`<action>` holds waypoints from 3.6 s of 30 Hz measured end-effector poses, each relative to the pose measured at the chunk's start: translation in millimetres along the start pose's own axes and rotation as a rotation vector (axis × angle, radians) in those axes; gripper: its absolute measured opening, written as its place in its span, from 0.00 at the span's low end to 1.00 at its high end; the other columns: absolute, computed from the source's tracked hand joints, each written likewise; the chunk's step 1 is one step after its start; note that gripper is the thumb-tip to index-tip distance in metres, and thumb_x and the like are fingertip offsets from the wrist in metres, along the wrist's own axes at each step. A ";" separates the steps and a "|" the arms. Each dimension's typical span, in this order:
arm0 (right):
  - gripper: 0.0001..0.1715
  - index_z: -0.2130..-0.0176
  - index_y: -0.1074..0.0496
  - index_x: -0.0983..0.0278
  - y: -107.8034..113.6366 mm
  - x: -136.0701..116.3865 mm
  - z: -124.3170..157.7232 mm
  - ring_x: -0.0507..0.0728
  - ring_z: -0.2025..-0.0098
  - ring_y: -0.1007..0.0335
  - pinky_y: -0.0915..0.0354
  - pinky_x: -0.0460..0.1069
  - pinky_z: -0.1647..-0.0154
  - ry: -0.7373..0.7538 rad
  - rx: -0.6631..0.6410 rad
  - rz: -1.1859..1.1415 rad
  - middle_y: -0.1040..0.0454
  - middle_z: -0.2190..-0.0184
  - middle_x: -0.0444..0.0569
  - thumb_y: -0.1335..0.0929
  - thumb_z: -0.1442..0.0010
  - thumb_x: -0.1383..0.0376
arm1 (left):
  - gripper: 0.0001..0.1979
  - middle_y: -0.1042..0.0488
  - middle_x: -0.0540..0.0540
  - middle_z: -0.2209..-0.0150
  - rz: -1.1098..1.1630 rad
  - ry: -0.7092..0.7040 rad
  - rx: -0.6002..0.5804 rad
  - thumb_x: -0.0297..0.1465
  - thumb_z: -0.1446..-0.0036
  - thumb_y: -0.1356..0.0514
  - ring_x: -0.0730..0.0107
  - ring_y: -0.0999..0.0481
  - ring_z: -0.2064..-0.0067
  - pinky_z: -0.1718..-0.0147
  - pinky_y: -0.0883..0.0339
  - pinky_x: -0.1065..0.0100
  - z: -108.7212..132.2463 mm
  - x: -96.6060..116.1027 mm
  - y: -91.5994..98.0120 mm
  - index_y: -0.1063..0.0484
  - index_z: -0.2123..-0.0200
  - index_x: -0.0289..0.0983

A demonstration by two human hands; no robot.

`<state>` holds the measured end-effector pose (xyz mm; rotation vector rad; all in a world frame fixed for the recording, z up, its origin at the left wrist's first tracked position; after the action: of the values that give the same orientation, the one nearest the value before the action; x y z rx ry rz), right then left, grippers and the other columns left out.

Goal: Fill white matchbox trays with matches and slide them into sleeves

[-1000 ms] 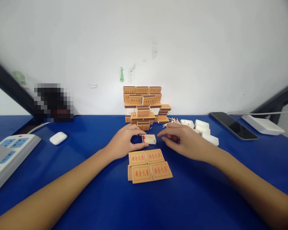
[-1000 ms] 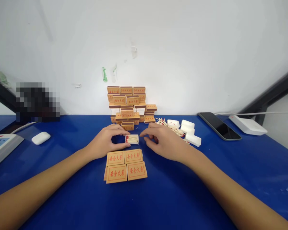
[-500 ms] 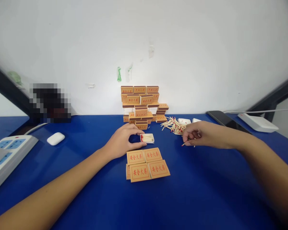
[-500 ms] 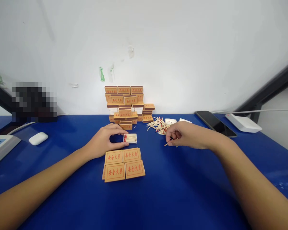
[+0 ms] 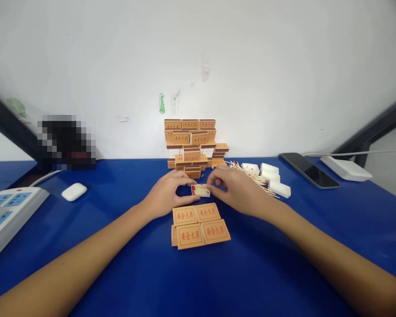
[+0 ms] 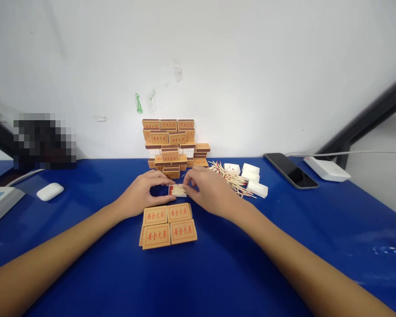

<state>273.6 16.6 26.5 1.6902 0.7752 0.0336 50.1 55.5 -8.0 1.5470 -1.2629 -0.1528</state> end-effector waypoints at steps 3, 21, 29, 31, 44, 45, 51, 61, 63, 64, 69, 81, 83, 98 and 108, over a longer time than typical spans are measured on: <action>0.05 0.64 0.27 0.62 -14.2 -8.9 -6.3 0.56 0.65 0.31 0.39 0.51 0.63 0.018 -0.008 0.014 0.26 0.65 0.48 0.31 0.36 0.71 | 0.15 0.19 0.45 0.56 -0.004 -0.004 0.004 0.40 0.38 0.29 0.58 0.21 0.53 0.52 0.28 0.56 0.1 -0.4 0.1 0.19 0.52 0.40; 0.15 0.65 0.22 0.60 64.2 85.9 21.2 0.57 0.72 0.32 0.37 0.54 0.69 -0.211 0.173 0.117 0.25 0.73 0.49 0.31 0.36 0.53 | 0.17 0.19 0.44 0.53 0.001 0.029 -0.001 0.42 0.39 0.28 0.57 0.21 0.52 0.50 0.27 0.55 2.3 0.5 1.8 0.19 0.51 0.41; 0.16 0.68 0.22 0.59 49.4 90.2 19.0 0.58 0.70 0.30 0.38 0.53 0.69 -0.215 0.117 0.232 0.23 0.70 0.51 0.33 0.36 0.54 | 0.17 0.19 0.45 0.54 0.013 0.025 0.011 0.41 0.39 0.28 0.58 0.21 0.52 0.51 0.26 0.55 2.6 -0.9 0.6 0.19 0.50 0.42; 0.15 0.68 0.23 0.60 39.3 83.2 17.6 0.58 0.70 0.29 0.39 0.53 0.69 -0.249 0.108 0.252 0.22 0.69 0.51 0.33 0.35 0.55 | 0.17 0.19 0.45 0.54 0.003 0.023 0.009 0.41 0.39 0.28 0.58 0.21 0.52 0.51 0.26 0.55 2.4 -0.8 0.2 0.19 0.50 0.41; 0.18 0.53 0.18 0.60 31.4 94.2 11.1 0.55 0.69 0.28 0.31 0.53 0.63 -0.016 -0.003 0.147 0.24 0.57 0.53 0.36 0.31 0.59 | 0.18 0.19 0.43 0.55 -0.009 0.023 0.002 0.42 0.39 0.28 0.57 0.21 0.53 0.52 0.27 0.55 2.5 0.1 1.0 0.19 0.51 0.39; 0.18 0.53 0.18 0.59 31.9 96.0 10.3 0.55 0.68 0.27 0.31 0.53 0.62 0.001 -0.019 0.144 0.23 0.56 0.54 0.36 0.31 0.60 | 0.18 0.19 0.44 0.54 -0.010 0.024 0.003 0.42 0.39 0.28 0.58 0.22 0.53 0.52 0.27 0.55 2.4 0.0 0.8 0.19 0.50 0.39; 0.17 0.56 0.17 0.58 37.6 101.8 10.6 0.60 0.61 0.23 0.30 0.54 0.61 0.085 -0.050 0.200 0.23 0.58 0.54 0.36 0.31 0.63 | 0.18 0.19 0.44 0.54 -0.012 0.019 0.002 0.42 0.39 0.28 0.58 0.21 0.52 0.51 0.27 0.56 2.0 -0.6 0.3 0.19 0.50 0.39; 0.17 0.57 0.21 0.60 29.2 111.6 8.8 0.62 0.59 0.25 0.30 0.56 0.59 0.067 -0.087 0.254 0.24 0.58 0.56 0.38 0.28 0.59 | 0.17 0.18 0.44 0.54 -0.011 0.014 0.012 0.41 0.39 0.28 0.58 0.21 0.53 0.52 0.27 0.56 2.4 -0.1 0.6 0.19 0.50 0.39; 0.17 0.59 0.22 0.61 29.4 111.5 9.7 0.62 0.59 0.25 0.31 0.56 0.59 0.064 -0.094 0.262 0.24 0.59 0.56 0.38 0.28 0.59 | 0.17 0.18 0.44 0.55 -0.012 0.013 0.012 0.41 0.39 0.28 0.59 0.21 0.53 0.52 0.27 0.56 2.3 -0.3 0.2 0.19 0.50 0.39; 0.16 0.59 0.22 0.61 29.5 111.2 10.4 0.62 0.60 0.26 0.31 0.56 0.59 0.066 -0.095 0.262 0.24 0.59 0.56 0.38 0.28 0.59 | 0.17 0.18 0.44 0.55 -0.014 0.014 0.013 0.41 0.39 0.28 0.59 0.21 0.53 0.53 0.27 0.56 2.3 -0.5 0.1 0.19 0.51 0.39; 0.13 0.60 0.25 0.60 28.7 107.6 13.0 0.60 0.60 0.27 0.33 0.53 0.62 0.078 -0.096 0.248 0.24 0.61 0.54 0.37 0.28 0.60 | 0.18 0.19 0.44 0.55 -0.017 0.016 0.009 0.42 0.39 0.28 0.59 0.22 0.53 0.53 0.27 0.56 2.6 -0.9 -0.1 0.19 0.50 0.39; 0.12 0.63 0.33 0.59 22.7 94.8 15.3 0.61 0.61 0.31 0.37 0.54 0.63 0.022 -0.146 0.190 0.27 0.63 0.52 0.38 0.28 0.58 | 0.17 0.18 0.44 0.55 -0.023 0.012 0.006 0.42 0.39 0.28 0.58 0.21 0.53 0.53 0.27 0.56 2.4 -0.7 0.3 0.19 0.51 0.39; 0.13 0.63 0.34 0.58 22.9 92.0 16.3 0.61 0.61 0.31 0.37 0.54 0.62 0.012 -0.133 0.152 0.27 0.63 0.52 0.39 0.27 0.56 | 0.17 0.18 0.44 0.55 -0.024 0.012 0.007 0.42 0.39 0.28 0.58 0.21 0.53 0.53 0.27 0.56 2.6 -1.0 0.3 0.19 0.51 0.39; 0.14 0.63 0.27 0.59 9.3 42.0 17.1 0.62 0.57 0.27 0.32 0.57 0.57 0.055 -0.127 0.113 0.23 0.60 0.53 0.37 0.26 0.58 | 0.17 0.19 0.44 0.54 -0.010 0.017 0.004 0.41 0.39 0.28 0.59 0.21 0.53 0.51 0.27 0.56 1.8 1.0 1.1 0.19 0.51 0.39; 0.10 0.59 0.24 0.57 17.1 41.2 20.3 0.64 0.54 0.25 0.29 0.60 0.53 0.108 -0.061 0.116 0.22 0.59 0.54 0.35 0.28 0.62 | 0.16 0.19 0.44 0.55 -0.011 0.008 0.009 0.41 0.39 0.28 0.58 0.21 0.54 0.53 0.27 0.56 1.7 1.2 0.8 0.19 0.51 0.40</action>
<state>322.2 18.8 20.1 1.6840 0.7479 0.2293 48.9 53.6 -7.6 1.5614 -1.2500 -0.1477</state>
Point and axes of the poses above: each hand's wrist, its own z-axis away from the middle knuckle, its own y-axis out of the back of the hand, x = y × z, the point moved 2 cm from there along -z, towards the middle knuckle
